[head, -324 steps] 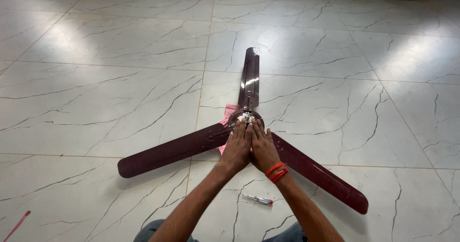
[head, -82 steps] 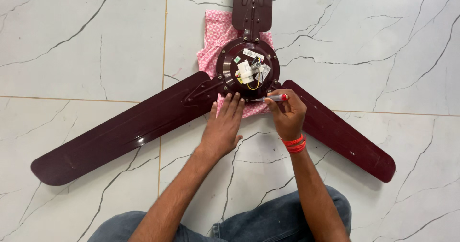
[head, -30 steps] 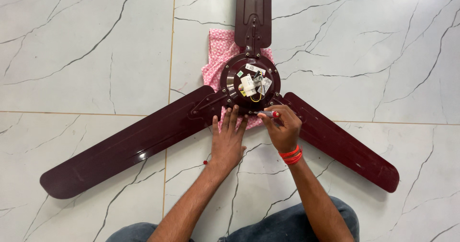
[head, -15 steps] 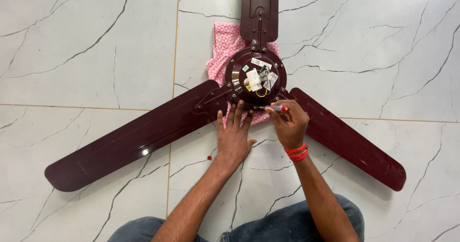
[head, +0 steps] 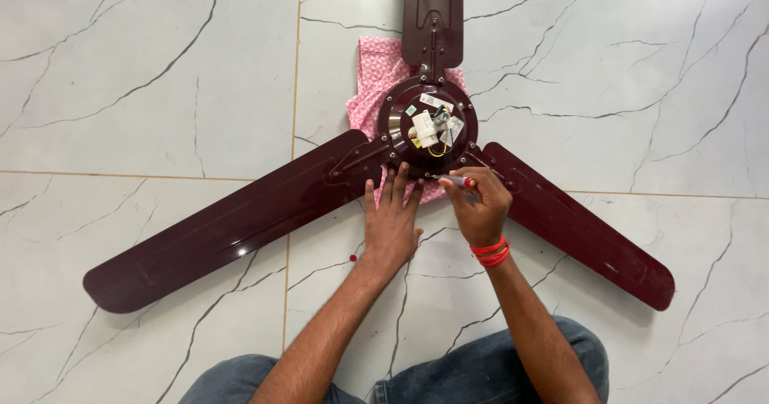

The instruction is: The person is repairing a ceiling fan by using a screwdriver to tighten screws on the fan's central hub. The fan is placed on a cloth on the floor, and the person works on the electrical components inside the hub.

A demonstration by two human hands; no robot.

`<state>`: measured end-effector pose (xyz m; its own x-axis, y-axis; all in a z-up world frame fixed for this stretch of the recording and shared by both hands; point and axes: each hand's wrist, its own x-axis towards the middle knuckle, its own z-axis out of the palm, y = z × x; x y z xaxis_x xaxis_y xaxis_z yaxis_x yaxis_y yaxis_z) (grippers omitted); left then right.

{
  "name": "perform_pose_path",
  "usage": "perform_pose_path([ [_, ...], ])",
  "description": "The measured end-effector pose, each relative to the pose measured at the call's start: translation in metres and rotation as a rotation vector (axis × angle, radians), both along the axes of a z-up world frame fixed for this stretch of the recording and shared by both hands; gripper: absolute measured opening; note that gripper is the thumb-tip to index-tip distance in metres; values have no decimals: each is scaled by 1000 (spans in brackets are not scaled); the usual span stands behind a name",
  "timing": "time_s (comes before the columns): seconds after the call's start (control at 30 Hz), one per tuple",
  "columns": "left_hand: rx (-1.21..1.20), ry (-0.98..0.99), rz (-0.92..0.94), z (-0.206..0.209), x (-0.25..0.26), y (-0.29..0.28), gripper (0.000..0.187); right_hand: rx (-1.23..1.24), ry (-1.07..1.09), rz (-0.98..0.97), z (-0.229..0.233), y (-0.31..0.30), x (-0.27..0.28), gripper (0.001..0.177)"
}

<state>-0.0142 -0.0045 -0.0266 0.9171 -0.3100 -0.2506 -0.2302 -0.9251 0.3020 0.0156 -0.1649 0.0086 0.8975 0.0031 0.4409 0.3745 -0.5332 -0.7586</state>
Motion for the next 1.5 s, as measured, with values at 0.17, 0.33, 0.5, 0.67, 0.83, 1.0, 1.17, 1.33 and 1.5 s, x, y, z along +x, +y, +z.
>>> perform_pose_path([
  [0.17,48,34,-23,-2,2,0,99,102,72,-5,-3,-3,2,18],
  [0.33,56,35,-25,-2,1,-1,99,58,54,-10,-5,-2,2,19],
  [0.5,52,27,-20,1,2,0,99,-4,43,-28,-1,-2,4,20],
  [0.67,45,32,-29,2,2,2,99,-19,25,-7,2,0,5,21],
  [0.83,55,27,-44,1,2,2,101,-49,27,17,5,-2,7,20],
  [1.0,84,30,-57,-2,2,2,100,-11,92,44,7,-6,8,21],
  [1.17,73,45,-50,-3,3,1,101,-75,84,55,7,-7,9,22],
  [1.33,69,34,-46,-1,2,2,100,-22,106,38,7,-7,9,20],
  [1.5,81,52,-53,-1,2,2,99,26,73,-15,4,-2,9,19],
])
